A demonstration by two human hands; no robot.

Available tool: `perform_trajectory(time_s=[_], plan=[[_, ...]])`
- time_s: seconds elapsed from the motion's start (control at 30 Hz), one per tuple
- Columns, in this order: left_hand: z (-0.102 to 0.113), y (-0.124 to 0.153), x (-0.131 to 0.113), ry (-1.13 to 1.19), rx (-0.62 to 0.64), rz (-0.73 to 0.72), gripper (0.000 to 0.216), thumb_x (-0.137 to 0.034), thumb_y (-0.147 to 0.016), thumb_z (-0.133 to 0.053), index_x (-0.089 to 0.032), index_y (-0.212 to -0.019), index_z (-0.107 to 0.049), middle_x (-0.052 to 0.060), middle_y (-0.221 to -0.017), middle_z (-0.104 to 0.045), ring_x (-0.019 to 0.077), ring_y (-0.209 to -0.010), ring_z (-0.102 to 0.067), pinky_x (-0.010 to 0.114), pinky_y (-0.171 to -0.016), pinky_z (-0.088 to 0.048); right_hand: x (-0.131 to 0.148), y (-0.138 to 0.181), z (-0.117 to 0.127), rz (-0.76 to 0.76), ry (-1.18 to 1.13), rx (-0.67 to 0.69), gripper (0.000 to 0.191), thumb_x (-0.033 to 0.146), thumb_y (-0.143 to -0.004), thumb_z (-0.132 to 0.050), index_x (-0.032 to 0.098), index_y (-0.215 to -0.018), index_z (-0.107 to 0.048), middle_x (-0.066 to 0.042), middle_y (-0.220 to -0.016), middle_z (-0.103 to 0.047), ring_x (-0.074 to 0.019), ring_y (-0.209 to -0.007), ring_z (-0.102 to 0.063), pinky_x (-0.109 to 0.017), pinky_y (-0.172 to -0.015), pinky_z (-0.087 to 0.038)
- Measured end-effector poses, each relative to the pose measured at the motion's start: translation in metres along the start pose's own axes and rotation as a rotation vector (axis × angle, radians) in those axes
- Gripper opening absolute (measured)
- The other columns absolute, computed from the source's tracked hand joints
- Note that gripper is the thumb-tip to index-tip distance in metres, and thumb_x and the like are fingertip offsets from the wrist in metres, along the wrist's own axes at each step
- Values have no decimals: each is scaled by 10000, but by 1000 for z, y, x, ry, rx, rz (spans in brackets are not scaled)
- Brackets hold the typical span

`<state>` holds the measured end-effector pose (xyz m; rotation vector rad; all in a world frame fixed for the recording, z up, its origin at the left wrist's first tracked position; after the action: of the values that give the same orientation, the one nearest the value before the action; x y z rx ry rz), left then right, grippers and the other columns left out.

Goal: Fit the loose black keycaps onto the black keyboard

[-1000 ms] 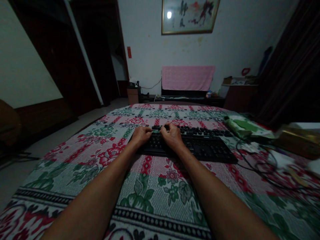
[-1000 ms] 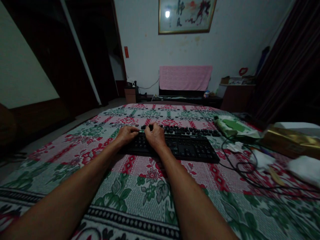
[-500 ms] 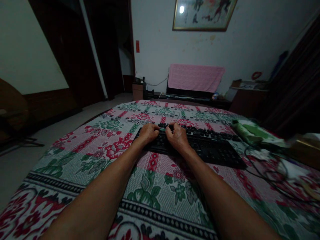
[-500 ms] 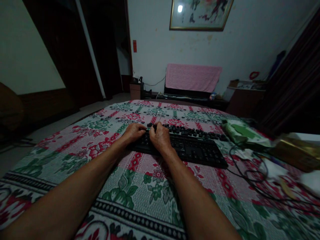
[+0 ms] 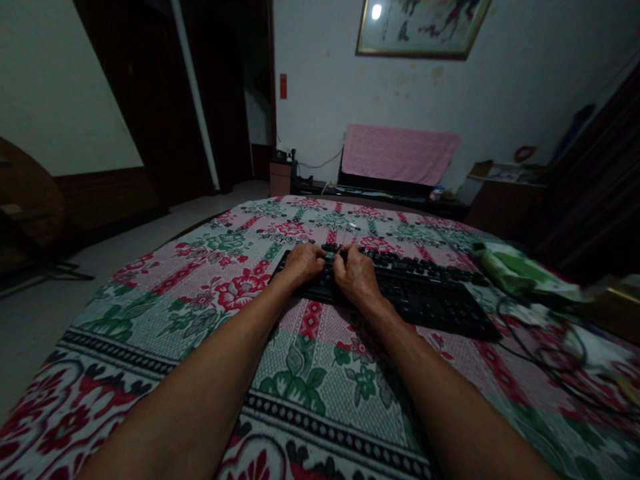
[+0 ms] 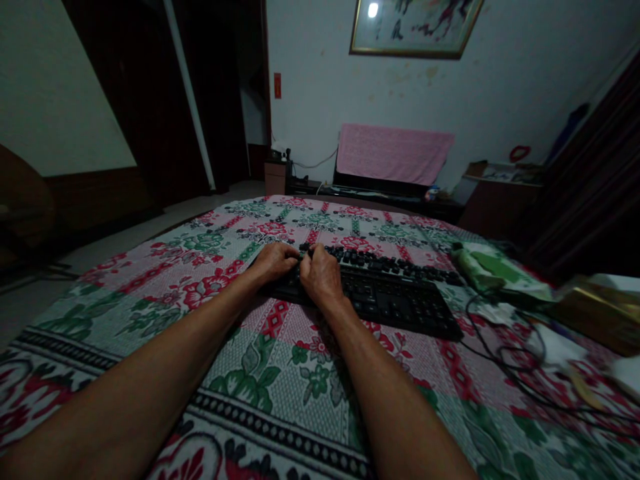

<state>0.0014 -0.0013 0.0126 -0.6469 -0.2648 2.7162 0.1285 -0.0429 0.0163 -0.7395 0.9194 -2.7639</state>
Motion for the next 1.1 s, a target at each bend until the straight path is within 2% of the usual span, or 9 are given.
perform_trajectory(time_s=[0.13, 0.33, 0.5, 0.6, 0.8, 0.93, 1.1], plan=[[1, 2, -1, -10, -4, 11, 353, -202, -738, -488, -237, -1011, -709, 33, -975, -712, 202, -962, -622, 282, -888, -445, -13, -3, 0, -153, -71, -58, 288, 274, -804, -430, 98, -955, -600, -142, -815, -683, -241, -762, -634, -307, -698, -443], [0, -2, 3, 12, -4, 6, 359, -208, -744, -490, -227, -1032, -705, 33, -1034, -701, 198, -1001, -611, 274, -913, -430, -24, -6, 1, -334, -217, -72, 269, 303, -782, -451, 128, -902, -616, -119, -793, -690, -230, -756, -634, -306, -712, -453], [5, -5, 5, 69, 64, 33, 344, -219, -721, -530, -230, -1011, -714, 3, -878, -723, 164, -829, -640, 231, -799, -469, -33, -8, -2, -379, -330, -67, 204, 286, -753, -450, 167, -801, -610, -65, -707, -675, -191, -642, -608, -278, -638, -453], [9, -4, 3, 86, 98, 25, 356, -216, -705, -549, -235, -1022, -708, -13, -848, -720, 149, -790, -639, 211, -756, -472, -29, -8, -1, -316, -283, -64, 207, 285, -757, -455, 162, -810, -613, -70, -722, -674, -188, -651, -603, -278, -645, -447], [10, -2, -1, 44, 128, -24, 368, -215, -707, -537, -226, -1035, -704, 9, -938, -719, 157, -870, -636, 212, -806, -459, -9, -6, 1, -27, -138, 19, 238, 272, -805, -461, 138, -948, -594, -86, -778, -673, -192, -689, -613, -272, -663, -428], [7, -3, 1, 31, 128, -58, 364, -211, -704, -521, -239, -1013, -711, 0, -921, -720, 155, -850, -631, 213, -791, -454, 6, -3, 2, 120, -9, 86, 235, 218, -827, -432, 122, -989, -573, -110, -840, -666, -205, -762, -614, -277, -700, -419], [8, -2, -1, 30, 113, -82, 314, -211, -706, -516, -238, -927, -737, -6, -813, -714, 160, -796, -623, 214, -743, -454, 22, 1, 1, 184, 142, 173, 216, 184, -837, -414, 135, -1003, -542, -119, -896, -648, -219, -805, -606, -287, -701, -409]])
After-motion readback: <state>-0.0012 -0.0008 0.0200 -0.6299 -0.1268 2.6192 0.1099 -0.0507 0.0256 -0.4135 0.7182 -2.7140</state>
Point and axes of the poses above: each hand's wrist, its own y-axis away from the middle knuckle, its own z-axis out of the back of the hand, x = y × z, the point moved 4 cm from there along -y, towards the middle knuckle
